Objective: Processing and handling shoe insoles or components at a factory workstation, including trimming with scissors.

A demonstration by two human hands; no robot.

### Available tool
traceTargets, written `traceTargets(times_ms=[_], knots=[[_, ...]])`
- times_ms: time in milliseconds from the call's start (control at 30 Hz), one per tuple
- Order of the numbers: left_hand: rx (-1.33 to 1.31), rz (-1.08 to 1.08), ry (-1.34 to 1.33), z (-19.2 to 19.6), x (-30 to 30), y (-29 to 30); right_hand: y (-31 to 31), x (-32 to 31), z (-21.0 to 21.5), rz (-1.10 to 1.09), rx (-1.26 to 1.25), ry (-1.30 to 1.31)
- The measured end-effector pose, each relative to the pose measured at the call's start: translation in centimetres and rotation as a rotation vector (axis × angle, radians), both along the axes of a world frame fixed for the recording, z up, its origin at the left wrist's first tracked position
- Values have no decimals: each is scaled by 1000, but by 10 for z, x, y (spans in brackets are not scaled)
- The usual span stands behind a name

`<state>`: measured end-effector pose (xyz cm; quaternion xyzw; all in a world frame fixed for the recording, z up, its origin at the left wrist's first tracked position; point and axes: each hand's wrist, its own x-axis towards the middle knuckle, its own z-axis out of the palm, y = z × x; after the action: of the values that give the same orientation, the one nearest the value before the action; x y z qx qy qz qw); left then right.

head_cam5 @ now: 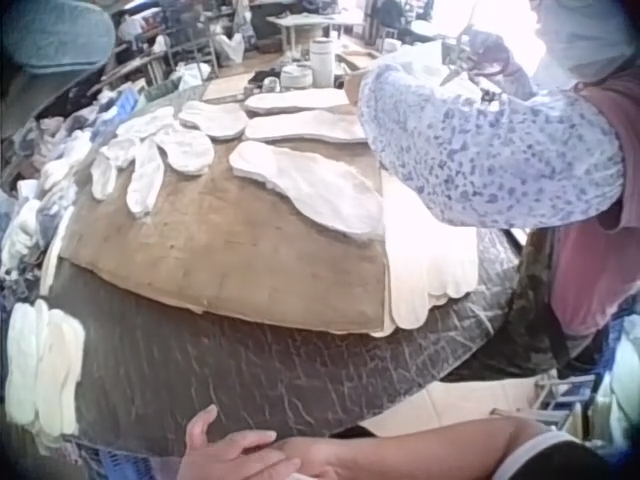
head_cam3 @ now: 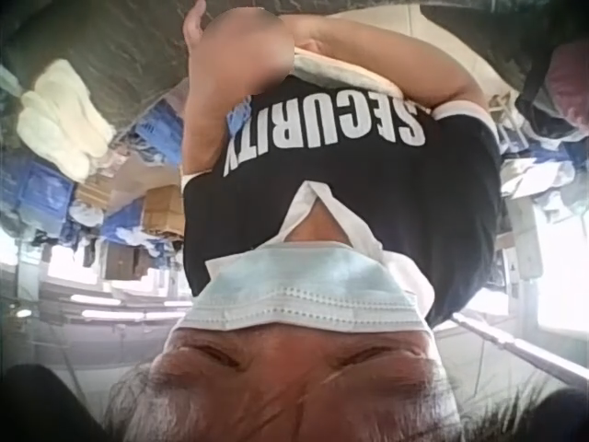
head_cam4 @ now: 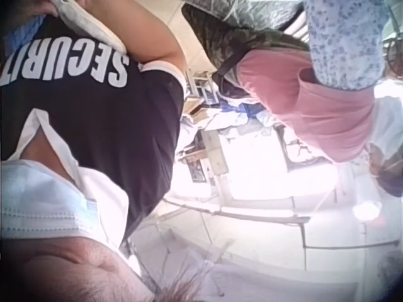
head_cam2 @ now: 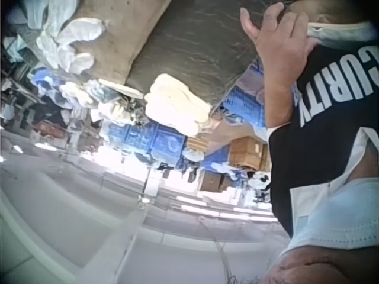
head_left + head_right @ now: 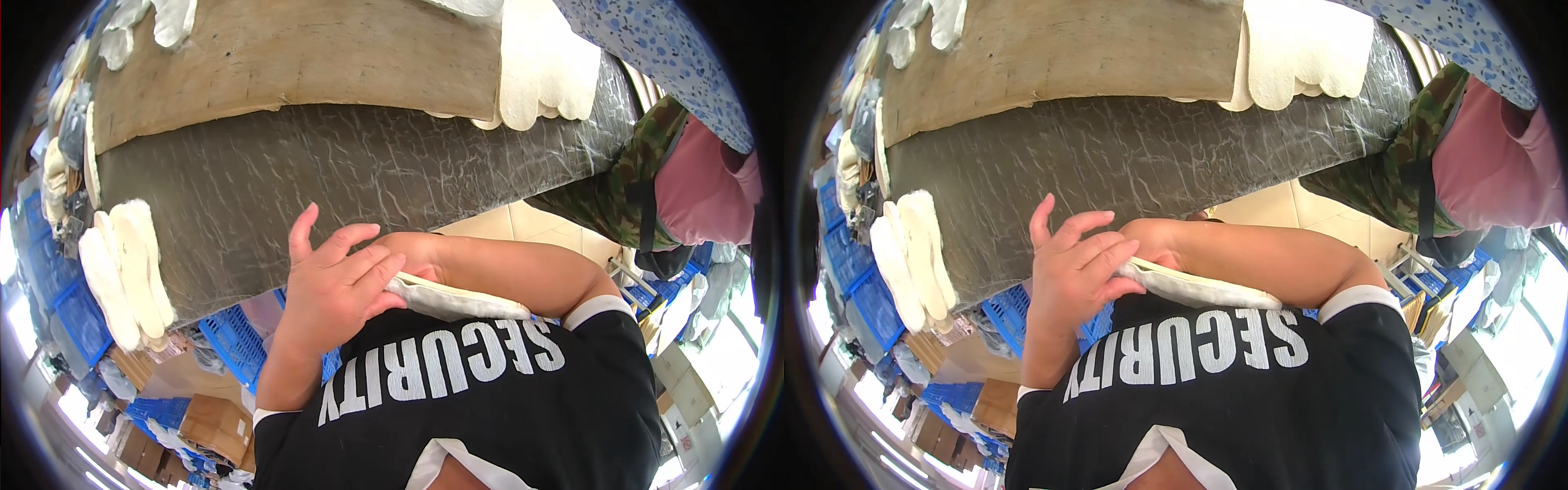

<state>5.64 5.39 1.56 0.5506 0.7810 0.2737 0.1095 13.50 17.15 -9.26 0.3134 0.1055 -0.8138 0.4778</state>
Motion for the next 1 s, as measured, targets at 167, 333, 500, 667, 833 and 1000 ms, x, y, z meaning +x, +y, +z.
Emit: traceTargets(times_ms=[167, 333, 500, 667, 833, 1000], knots=[[-1, -68, -44, -6, 1, 2, 5, 17, -35, 73, -232, 183], [-10, -60, -106, -7, 1, 2, -6, 17, -21, 45, -84, 138], [16, -84, -142, -11, 2, 7, -3, 16, -28, 159, -180, 278], [48, -89, -206, -15, 4, 7, 13, 11, -5, 245, 169, 571], [34, 2, -232, -25, -10, -4, 34, 0, 16, 331, 529, 877], [-180, 238, 17, -52, -48, -49, 114, -1, 22, -116, 804, 401]])
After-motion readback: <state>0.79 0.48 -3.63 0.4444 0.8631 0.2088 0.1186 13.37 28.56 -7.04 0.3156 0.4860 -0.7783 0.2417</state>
